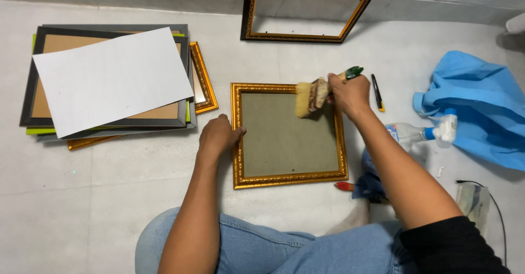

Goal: Cleaning and dusting picture frames using a brush and cloth.

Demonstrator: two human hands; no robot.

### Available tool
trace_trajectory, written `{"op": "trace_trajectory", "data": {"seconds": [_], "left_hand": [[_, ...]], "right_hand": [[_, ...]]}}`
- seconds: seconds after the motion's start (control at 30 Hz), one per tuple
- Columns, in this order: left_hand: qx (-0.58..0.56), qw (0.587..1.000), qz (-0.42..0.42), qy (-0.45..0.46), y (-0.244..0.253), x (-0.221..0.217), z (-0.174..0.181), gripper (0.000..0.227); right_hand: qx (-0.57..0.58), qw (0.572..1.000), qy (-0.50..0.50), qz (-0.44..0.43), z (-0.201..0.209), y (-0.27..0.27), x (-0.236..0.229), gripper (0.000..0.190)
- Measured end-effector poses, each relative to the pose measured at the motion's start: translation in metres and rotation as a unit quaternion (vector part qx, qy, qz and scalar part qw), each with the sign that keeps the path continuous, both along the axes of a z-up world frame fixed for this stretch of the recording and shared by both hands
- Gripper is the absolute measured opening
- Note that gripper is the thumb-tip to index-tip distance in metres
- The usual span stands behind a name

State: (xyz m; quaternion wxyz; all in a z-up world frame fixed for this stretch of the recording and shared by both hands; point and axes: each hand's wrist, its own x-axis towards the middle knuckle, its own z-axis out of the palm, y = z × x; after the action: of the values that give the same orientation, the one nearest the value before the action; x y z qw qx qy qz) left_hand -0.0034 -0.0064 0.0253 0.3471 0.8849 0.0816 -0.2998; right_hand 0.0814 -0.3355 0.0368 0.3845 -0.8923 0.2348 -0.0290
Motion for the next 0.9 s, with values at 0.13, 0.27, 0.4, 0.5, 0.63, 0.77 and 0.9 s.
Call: {"op": "trace_trajectory", "data": {"seconds": [0.13, 0.27, 0.4, 0.5, 0.63, 0.77, 0.9], "left_hand": [[0.008, 1.0, -0.01, 0.0, -0.002, -0.001, 0.007, 0.059], [0.013, 1.0, -0.009, -0.002, -0.001, -0.001, 0.007, 0.06], [0.028, 1.0, -0.014, 0.001, -0.005, -0.002, 0.013, 0.056], [0.038, 0.999, -0.022, -0.01, -0.007, -0.001, 0.008, 0.053], [0.106, 0.994, -0.024, -0.028, -0.025, -0.001, 0.007, 0.053], [0.0, 0.981, -0.184, -0.069, -0.076, -0.032, 0.051, 0.088], [-0.13, 0.978, -0.159, -0.029, -0.122, -0.059, 0.063, 0.104]], "right_hand": [[-0.116, 0.993, -0.021, 0.017, 0.021, -0.052, -0.02, 0.03], [-0.215, 0.969, -0.011, 0.12, 0.044, -0.021, -0.082, 0.027], [-0.204, 0.925, 0.151, 0.284, 0.052, 0.016, -0.154, 0.048], [-0.075, 0.952, 0.148, 0.258, 0.086, 0.038, -0.17, 0.032], [0.019, 0.982, 0.087, 0.166, 0.074, 0.043, -0.165, 0.034], [-0.09, 0.963, -0.022, 0.253, 0.021, 0.04, -0.149, 0.026], [-0.119, 0.947, -0.051, 0.293, 0.016, 0.054, -0.148, 0.026]]}}
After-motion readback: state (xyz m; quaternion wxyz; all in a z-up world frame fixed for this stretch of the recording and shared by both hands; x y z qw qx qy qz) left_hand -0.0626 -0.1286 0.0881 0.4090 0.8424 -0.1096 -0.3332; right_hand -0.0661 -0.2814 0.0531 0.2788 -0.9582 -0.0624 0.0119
